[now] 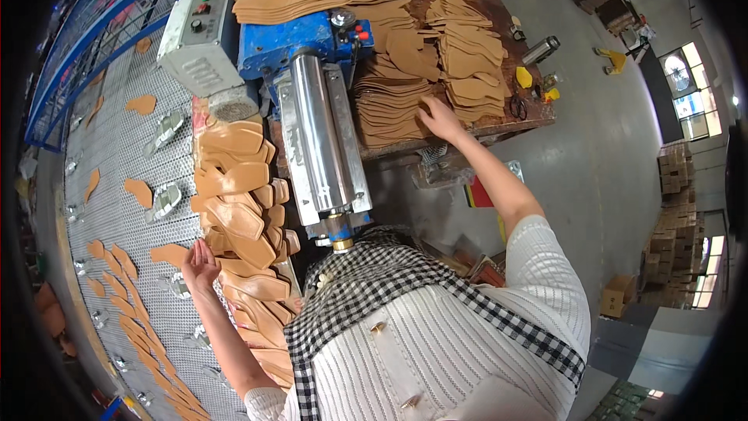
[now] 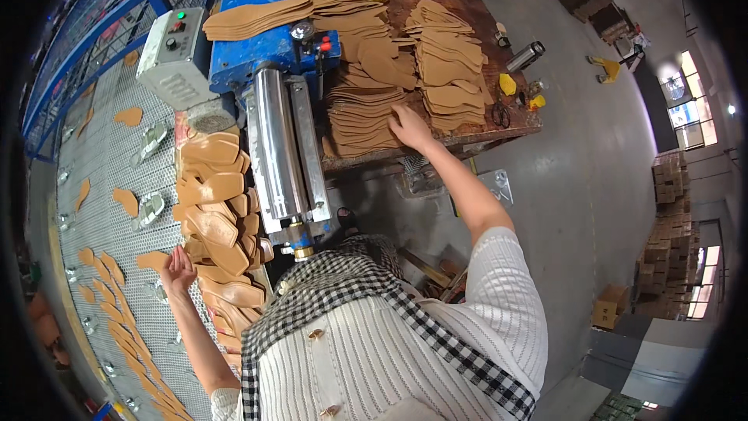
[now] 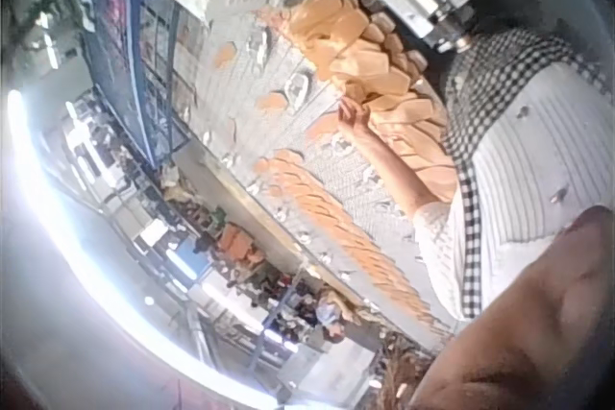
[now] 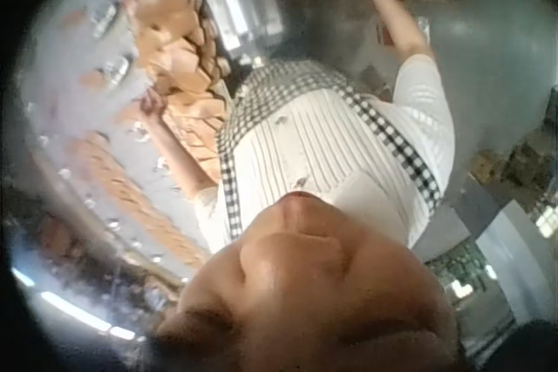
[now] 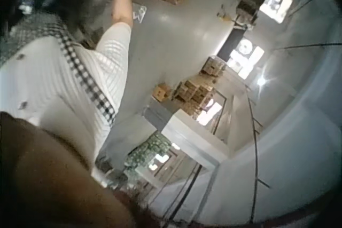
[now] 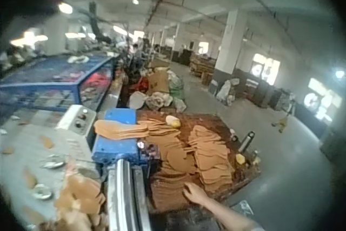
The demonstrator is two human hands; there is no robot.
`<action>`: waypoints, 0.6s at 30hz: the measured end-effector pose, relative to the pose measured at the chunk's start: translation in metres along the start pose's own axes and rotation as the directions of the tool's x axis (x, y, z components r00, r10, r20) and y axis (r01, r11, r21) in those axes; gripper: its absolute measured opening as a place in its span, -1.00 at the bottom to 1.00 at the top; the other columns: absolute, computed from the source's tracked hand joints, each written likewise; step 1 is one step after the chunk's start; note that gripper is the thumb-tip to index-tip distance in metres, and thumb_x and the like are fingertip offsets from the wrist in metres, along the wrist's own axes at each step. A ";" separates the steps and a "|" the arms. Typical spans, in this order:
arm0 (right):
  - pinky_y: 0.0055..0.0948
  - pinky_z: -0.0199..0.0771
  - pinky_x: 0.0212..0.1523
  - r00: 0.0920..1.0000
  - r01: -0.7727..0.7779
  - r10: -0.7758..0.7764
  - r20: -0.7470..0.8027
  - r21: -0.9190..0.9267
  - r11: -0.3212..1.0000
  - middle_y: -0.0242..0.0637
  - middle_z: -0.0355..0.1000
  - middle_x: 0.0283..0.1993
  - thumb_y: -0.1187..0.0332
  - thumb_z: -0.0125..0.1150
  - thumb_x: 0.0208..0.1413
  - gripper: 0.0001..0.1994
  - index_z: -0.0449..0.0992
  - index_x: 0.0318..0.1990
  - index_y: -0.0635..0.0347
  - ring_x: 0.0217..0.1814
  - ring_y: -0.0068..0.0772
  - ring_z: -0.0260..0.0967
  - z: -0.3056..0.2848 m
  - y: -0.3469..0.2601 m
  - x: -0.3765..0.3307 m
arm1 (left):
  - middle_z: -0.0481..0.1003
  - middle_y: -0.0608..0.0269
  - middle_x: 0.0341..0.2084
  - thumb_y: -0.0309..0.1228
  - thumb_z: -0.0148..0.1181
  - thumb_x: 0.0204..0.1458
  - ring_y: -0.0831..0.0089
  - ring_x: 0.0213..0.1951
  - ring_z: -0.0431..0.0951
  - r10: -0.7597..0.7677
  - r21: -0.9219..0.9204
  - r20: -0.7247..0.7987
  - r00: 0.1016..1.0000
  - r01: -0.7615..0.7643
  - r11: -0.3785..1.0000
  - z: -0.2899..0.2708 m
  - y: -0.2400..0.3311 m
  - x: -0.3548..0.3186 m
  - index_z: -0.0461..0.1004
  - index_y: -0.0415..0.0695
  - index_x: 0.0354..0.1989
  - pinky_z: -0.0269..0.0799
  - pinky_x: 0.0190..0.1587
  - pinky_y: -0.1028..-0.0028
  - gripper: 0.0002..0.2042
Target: The person feeds shoe insoles through a roller machine and arranges the insoles onto a conveyor belt by hand.
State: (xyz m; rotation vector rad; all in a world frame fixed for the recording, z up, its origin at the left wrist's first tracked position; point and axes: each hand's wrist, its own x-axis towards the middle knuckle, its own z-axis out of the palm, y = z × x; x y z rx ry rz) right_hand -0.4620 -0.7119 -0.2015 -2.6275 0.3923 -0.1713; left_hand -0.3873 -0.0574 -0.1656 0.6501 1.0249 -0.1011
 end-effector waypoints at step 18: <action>-0.17 0.40 -0.23 0.871 0.490 -0.487 0.063 -0.171 0.855 -0.12 0.48 -0.29 0.32 0.03 0.06 -0.82 0.50 -0.27 0.18 -0.19 -0.04 0.42 -0.007 0.007 0.101 | 0.53 0.38 -0.24 -0.39 0.15 0.03 0.53 -0.20 0.53 0.045 0.181 0.095 0.994 -0.061 0.982 0.022 -0.046 -0.108 0.50 -0.08 -0.18 0.48 -0.11 0.55 -0.82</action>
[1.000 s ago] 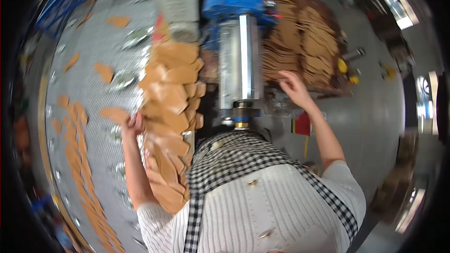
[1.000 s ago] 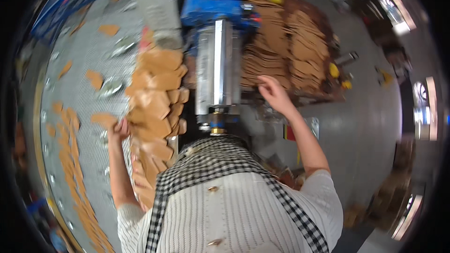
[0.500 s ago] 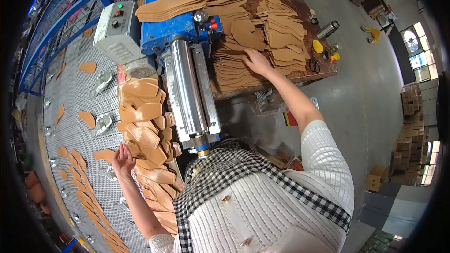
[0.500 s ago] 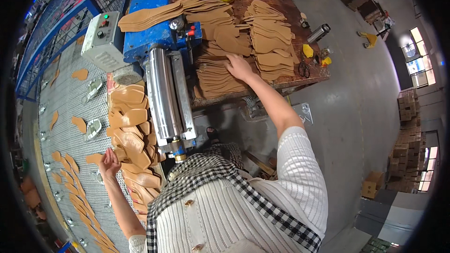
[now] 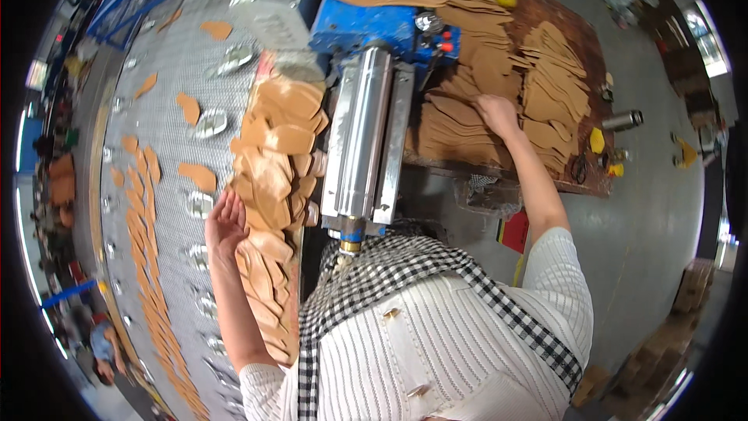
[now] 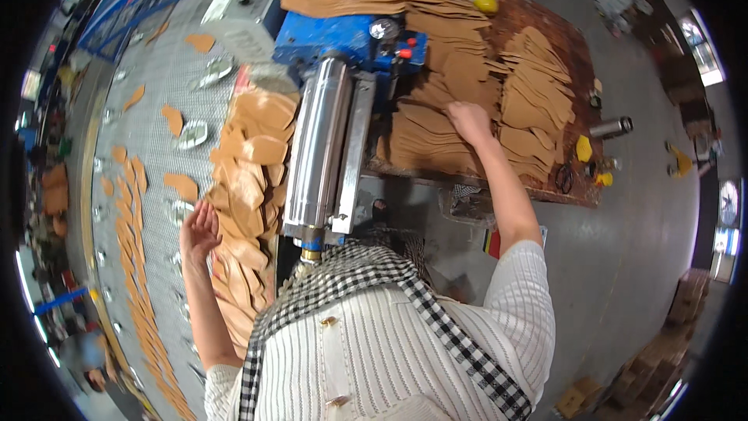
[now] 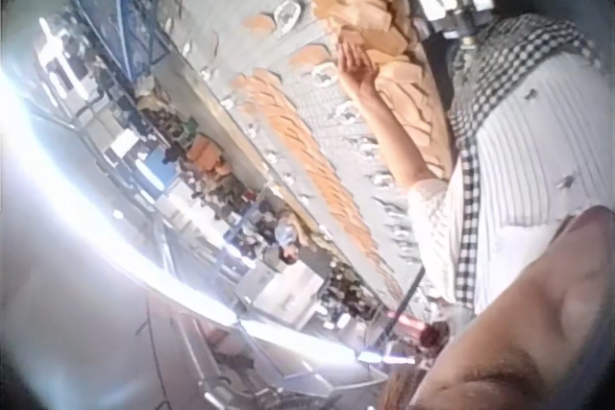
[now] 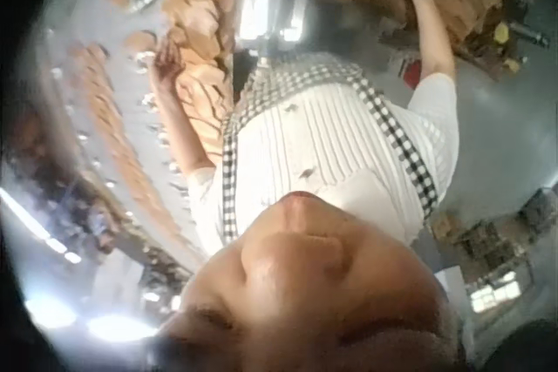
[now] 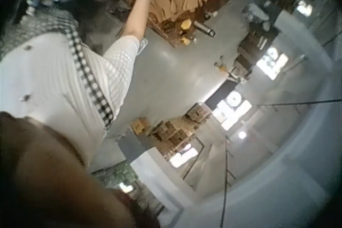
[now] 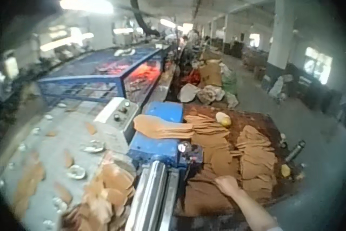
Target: The person feeds shoe insoles through a roller machine and arranges the insoles onto a conveyor belt by hand.
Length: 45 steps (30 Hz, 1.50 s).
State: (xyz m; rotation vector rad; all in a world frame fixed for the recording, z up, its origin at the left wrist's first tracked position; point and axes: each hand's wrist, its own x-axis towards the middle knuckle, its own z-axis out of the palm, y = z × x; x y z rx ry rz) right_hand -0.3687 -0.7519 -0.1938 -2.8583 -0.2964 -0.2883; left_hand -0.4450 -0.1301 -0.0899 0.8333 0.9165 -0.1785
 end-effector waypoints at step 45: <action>-0.55 0.19 -0.62 0.904 0.420 -0.426 0.039 -0.265 0.868 -0.56 0.19 0.29 0.46 0.03 0.01 -0.41 0.22 0.24 -0.31 -0.56 -0.59 0.12 -0.096 -0.279 -0.064 | 0.43 -0.04 -0.03 -0.59 0.10 -0.18 0.27 -0.06 0.52 -0.150 -0.367 0.925 -0.350 -0.714 -0.596 0.114 -0.092 -0.047 0.36 -0.36 -0.01 0.56 -0.33 0.50 -0.56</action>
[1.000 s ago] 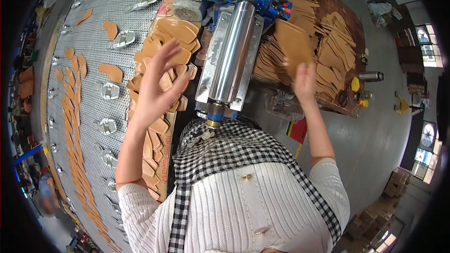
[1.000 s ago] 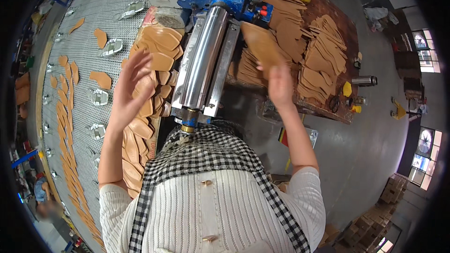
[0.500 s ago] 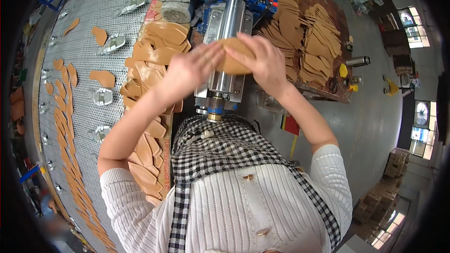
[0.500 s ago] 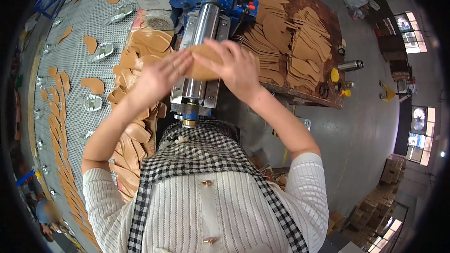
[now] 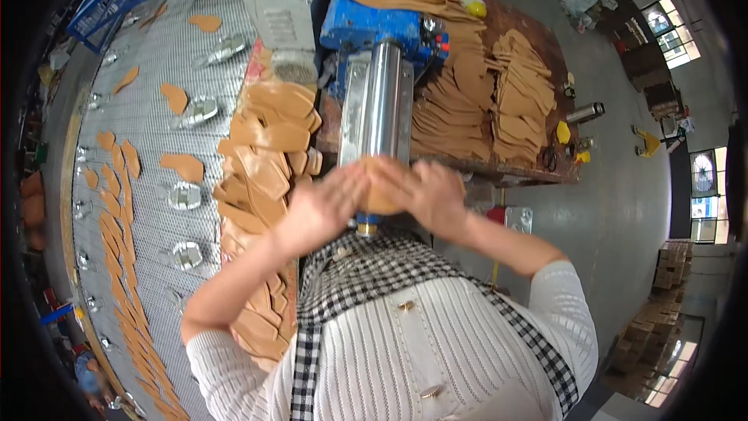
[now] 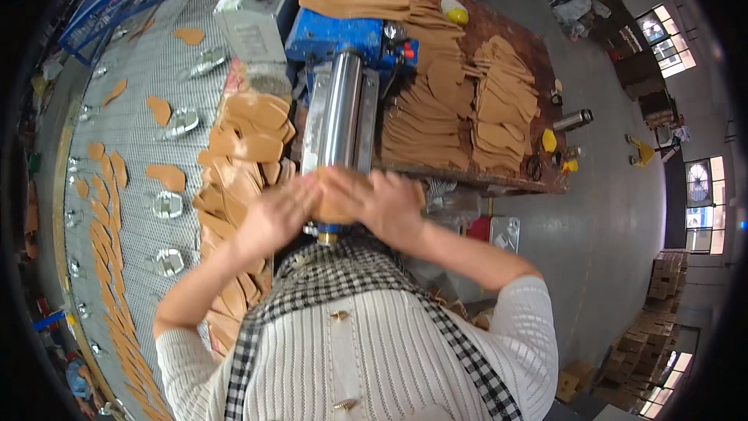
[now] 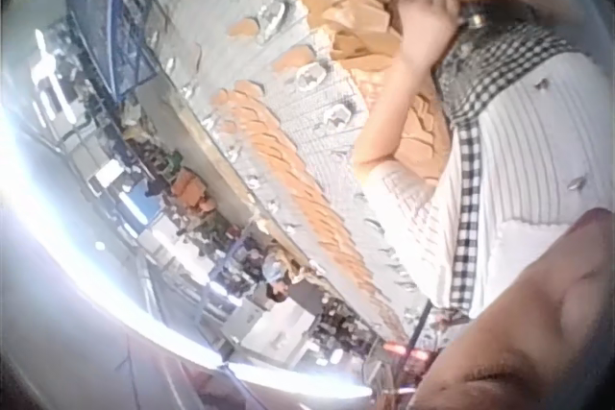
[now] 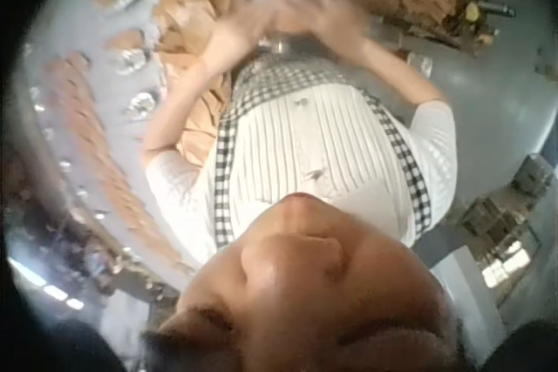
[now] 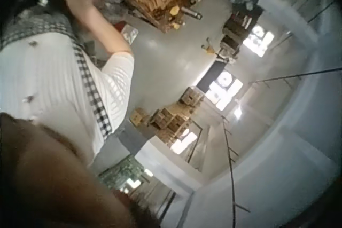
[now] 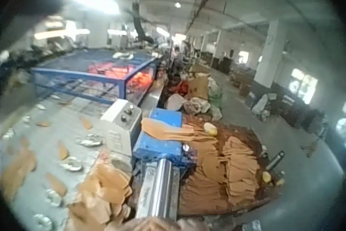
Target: The person feeds shoe insoles through a roller machine and arranges the insoles onto a conveyor belt by hand.
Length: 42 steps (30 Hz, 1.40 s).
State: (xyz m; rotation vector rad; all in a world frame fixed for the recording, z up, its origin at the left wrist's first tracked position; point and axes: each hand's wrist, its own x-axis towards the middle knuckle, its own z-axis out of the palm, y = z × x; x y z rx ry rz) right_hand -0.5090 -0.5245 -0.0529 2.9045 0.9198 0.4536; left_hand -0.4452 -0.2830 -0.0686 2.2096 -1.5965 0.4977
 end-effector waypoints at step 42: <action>-0.49 0.25 -0.64 0.978 -0.128 0.134 -0.161 0.049 0.991 -0.44 0.36 0.14 0.42 0.07 -0.03 -0.42 0.27 0.21 -0.33 -0.63 -0.56 0.19 -0.009 -0.035 0.000 | 0.42 -0.04 -0.02 -0.61 0.03 -0.06 0.37 -0.33 0.60 -0.113 -0.091 0.097 0.989 0.122 0.988 -0.018 0.020 -0.012 0.34 -0.27 0.07 0.52 -0.51 0.55 -0.57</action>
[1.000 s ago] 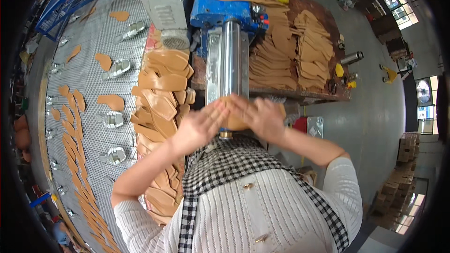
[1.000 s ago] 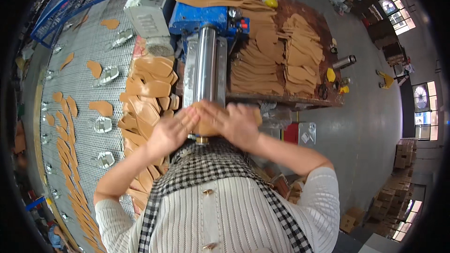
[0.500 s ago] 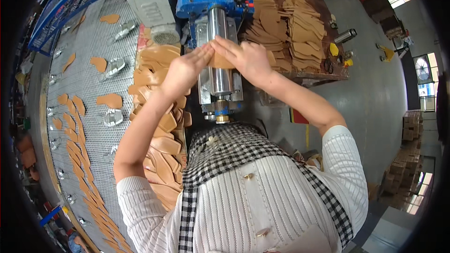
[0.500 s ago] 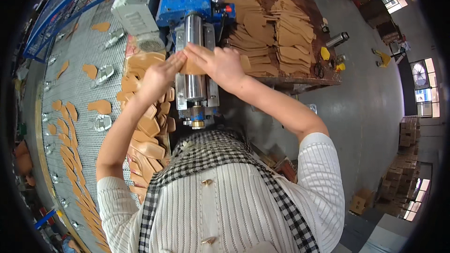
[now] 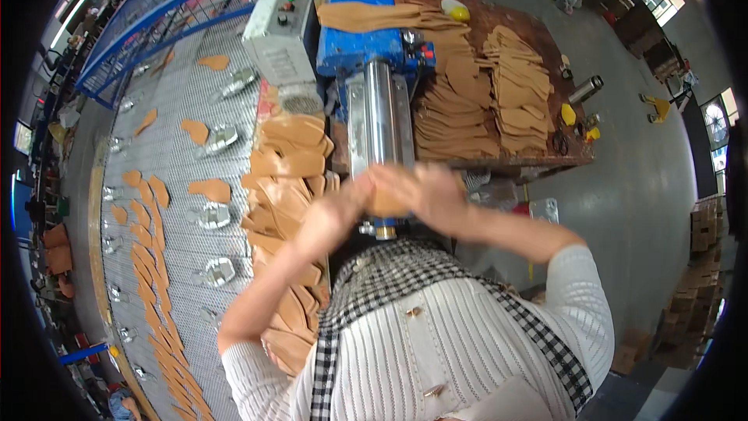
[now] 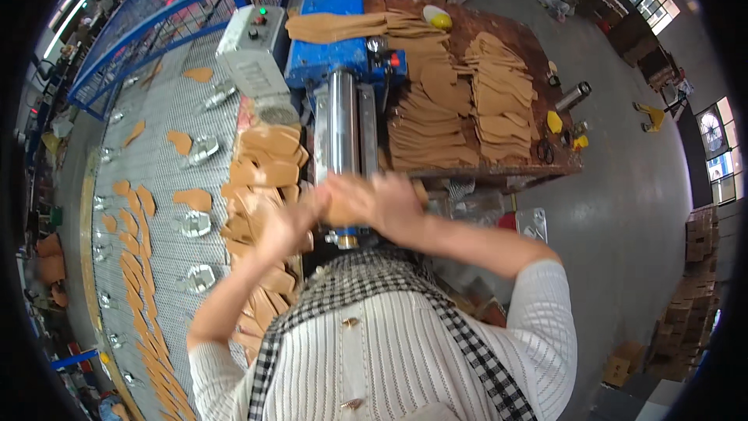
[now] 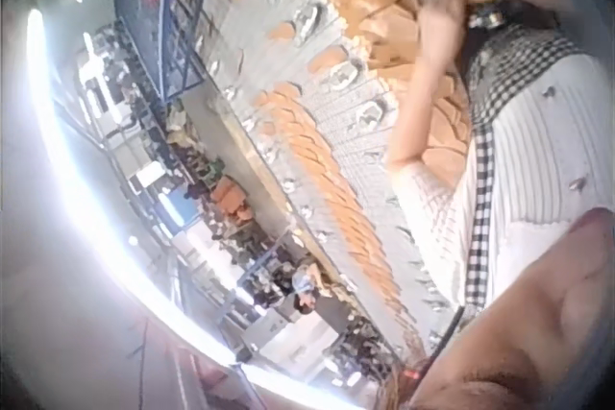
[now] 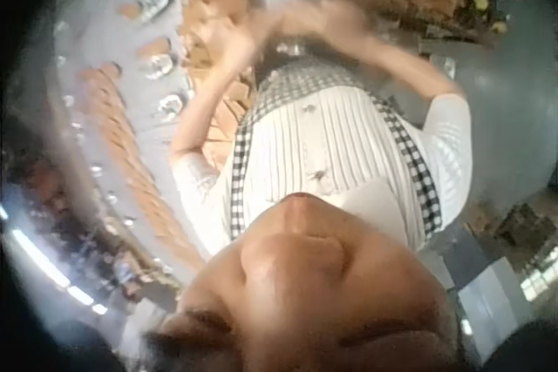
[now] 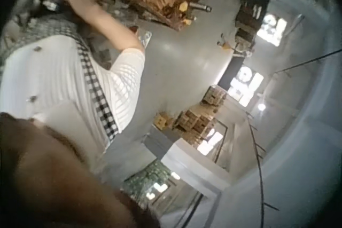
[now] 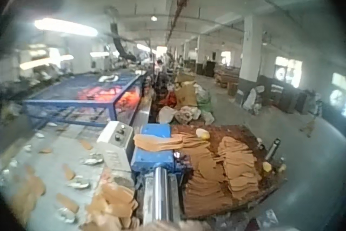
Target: The person feeds shoe insoles through a roller machine and arranges the insoles onto a conveyor belt by hand.
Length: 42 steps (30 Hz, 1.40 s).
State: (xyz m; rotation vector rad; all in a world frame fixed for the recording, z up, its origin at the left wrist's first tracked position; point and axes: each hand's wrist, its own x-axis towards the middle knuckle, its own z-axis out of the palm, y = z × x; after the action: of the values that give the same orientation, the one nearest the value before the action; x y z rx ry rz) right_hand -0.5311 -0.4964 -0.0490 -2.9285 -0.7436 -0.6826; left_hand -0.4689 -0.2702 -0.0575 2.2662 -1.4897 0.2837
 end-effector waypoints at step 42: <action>-0.45 0.40 -0.54 0.983 -0.184 0.185 0.006 -0.057 0.981 -0.44 0.32 0.18 0.47 0.03 -0.05 -0.41 0.25 0.22 -0.21 -0.53 -0.39 0.35 0.058 0.131 0.106 | 0.50 0.10 -0.54 -0.47 -0.01 0.08 0.35 -0.68 0.48 -0.028 0.170 0.000 1.000 0.027 0.985 0.004 -0.126 0.147 0.38 -0.13 -0.07 0.42 -0.66 0.41 -0.77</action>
State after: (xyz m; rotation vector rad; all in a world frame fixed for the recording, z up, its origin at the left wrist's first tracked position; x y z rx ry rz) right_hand -0.3638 -0.5563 -0.0472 -3.0035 -0.4522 -0.6815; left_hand -0.2944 -0.3501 -0.0326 2.4187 -1.4849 0.4145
